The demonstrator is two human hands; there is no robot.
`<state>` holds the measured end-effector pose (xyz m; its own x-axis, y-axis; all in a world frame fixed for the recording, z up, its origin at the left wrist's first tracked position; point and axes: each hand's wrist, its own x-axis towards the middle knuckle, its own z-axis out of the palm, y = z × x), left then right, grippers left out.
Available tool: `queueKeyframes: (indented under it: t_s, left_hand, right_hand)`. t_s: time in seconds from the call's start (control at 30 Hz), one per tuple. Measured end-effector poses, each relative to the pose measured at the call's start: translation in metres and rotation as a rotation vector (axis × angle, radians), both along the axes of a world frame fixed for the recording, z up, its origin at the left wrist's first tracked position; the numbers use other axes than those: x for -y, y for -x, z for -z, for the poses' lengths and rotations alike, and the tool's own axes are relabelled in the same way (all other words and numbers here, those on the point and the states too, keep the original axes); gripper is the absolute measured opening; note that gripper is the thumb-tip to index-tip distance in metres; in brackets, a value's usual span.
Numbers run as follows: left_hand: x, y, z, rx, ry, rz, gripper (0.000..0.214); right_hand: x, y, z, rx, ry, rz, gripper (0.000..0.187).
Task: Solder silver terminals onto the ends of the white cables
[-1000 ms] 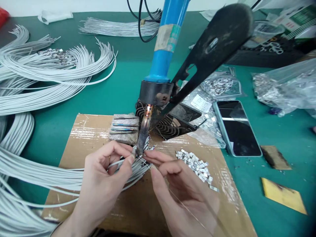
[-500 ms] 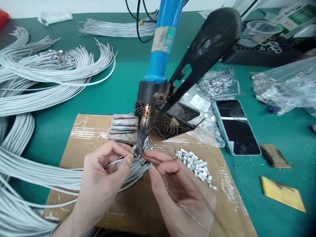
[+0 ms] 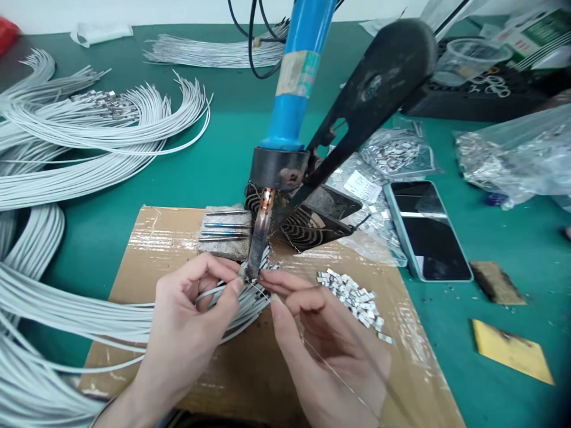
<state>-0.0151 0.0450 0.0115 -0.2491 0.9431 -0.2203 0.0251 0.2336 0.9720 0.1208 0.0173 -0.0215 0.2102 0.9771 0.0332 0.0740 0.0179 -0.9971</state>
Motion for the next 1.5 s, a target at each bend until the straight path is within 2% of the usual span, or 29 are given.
queueKeyframes:
  t_s: [1.5]
  left_hand:
    - [0.0051,0.0008,0.0033,-0.008,-0.018,0.012,0.015]
  right_hand:
    - [-0.0002,-0.0015,-0.0021,0.014,-0.01,-0.011,0.019]
